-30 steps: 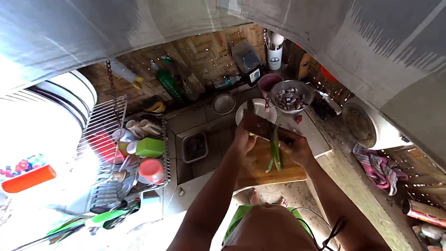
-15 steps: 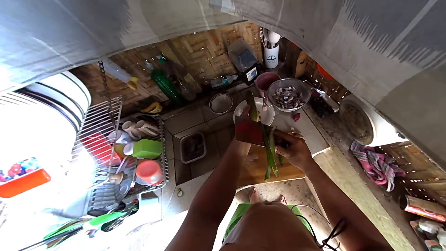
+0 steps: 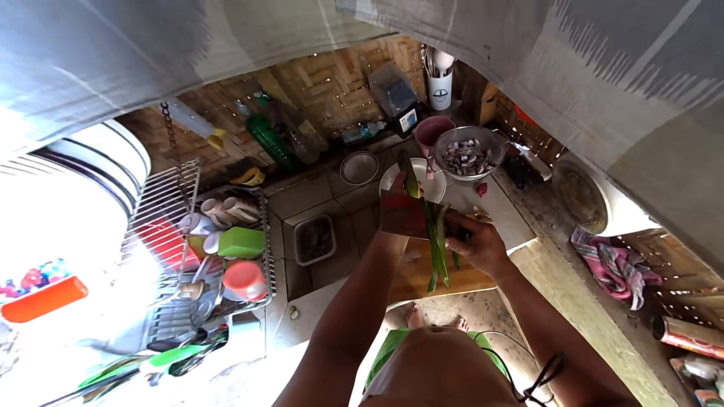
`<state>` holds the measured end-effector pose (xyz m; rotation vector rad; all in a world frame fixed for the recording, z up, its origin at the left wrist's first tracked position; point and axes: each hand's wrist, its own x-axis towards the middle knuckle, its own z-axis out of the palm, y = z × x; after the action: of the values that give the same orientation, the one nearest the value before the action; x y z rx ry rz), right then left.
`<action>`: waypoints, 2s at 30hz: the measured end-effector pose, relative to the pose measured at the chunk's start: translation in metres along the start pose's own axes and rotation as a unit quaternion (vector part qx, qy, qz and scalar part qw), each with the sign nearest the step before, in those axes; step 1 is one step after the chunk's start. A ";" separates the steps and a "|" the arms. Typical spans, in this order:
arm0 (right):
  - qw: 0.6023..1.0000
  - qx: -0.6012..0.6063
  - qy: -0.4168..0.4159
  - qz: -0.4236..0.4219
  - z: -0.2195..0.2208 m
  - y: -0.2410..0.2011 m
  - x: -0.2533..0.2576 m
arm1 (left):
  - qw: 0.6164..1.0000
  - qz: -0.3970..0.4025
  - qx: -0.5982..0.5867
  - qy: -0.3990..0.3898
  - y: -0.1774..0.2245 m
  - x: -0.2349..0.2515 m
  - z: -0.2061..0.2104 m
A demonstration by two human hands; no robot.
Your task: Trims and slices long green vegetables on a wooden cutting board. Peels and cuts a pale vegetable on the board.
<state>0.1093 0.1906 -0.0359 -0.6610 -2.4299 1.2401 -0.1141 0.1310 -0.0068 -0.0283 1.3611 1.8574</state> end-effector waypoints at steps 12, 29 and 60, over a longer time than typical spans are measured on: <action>0.999 -0.027 0.031 -0.010 0.002 -0.011 -0.003 | 0.996 0.052 -0.022 -0.064 0.002 -0.032 0.004; 0.999 -0.019 0.029 -0.006 0.003 -0.009 0.003 | 0.977 0.080 -0.111 -0.163 -0.020 -0.035 -0.014; 0.999 0.001 0.038 -0.037 -0.003 -0.003 0.006 | 0.972 0.075 -0.035 -0.220 -0.020 -0.072 -0.012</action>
<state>0.1047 0.1942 -0.0310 -0.6003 -2.3686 1.1669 -0.0591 0.0806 0.0051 0.4354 1.0106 1.8910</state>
